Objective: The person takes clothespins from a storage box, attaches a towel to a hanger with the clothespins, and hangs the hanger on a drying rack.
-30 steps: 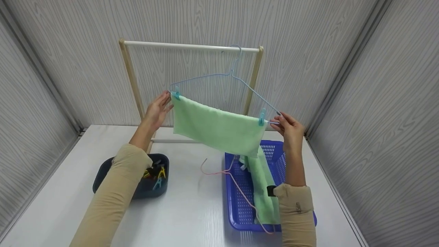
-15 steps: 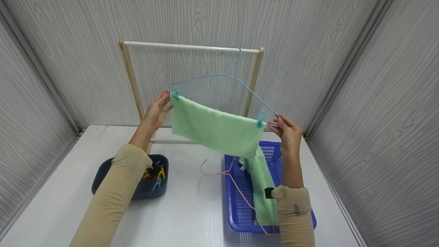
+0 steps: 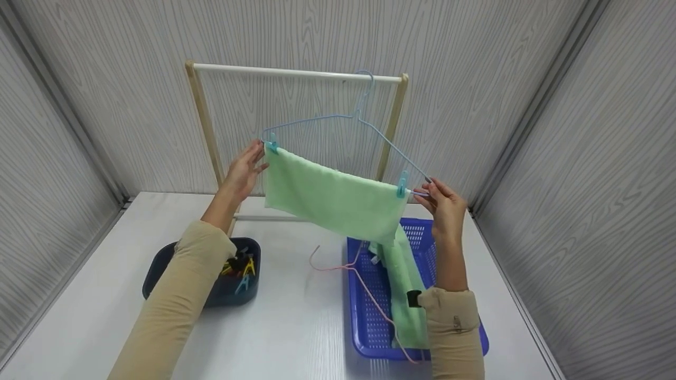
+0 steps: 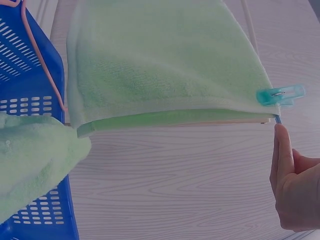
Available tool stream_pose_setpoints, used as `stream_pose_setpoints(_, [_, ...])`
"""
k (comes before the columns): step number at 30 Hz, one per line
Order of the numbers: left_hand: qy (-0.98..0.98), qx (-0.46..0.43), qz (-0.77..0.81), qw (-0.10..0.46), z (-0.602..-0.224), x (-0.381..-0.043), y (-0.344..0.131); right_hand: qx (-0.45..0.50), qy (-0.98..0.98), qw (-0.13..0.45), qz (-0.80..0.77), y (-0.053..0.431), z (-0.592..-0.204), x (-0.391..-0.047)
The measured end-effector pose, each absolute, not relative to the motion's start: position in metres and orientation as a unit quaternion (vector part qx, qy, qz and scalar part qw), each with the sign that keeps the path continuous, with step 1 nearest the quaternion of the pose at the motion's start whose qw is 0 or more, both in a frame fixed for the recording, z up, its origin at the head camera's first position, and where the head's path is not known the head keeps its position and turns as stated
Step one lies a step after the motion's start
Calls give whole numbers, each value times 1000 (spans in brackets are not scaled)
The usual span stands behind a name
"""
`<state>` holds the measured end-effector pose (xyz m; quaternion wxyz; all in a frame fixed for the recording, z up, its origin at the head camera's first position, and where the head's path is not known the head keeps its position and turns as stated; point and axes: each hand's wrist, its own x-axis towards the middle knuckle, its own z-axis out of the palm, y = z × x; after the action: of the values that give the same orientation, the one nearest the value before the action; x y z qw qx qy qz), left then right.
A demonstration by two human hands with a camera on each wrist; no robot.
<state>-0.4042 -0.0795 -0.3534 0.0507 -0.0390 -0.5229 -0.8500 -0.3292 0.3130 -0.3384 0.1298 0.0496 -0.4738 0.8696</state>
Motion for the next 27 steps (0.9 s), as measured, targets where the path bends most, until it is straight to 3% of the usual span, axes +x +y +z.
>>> stream_pose_setpoints(27, [-587, -6, -807, 62, -362, -401, -84, 27, -411, 114, 904, 301, -350, -328])
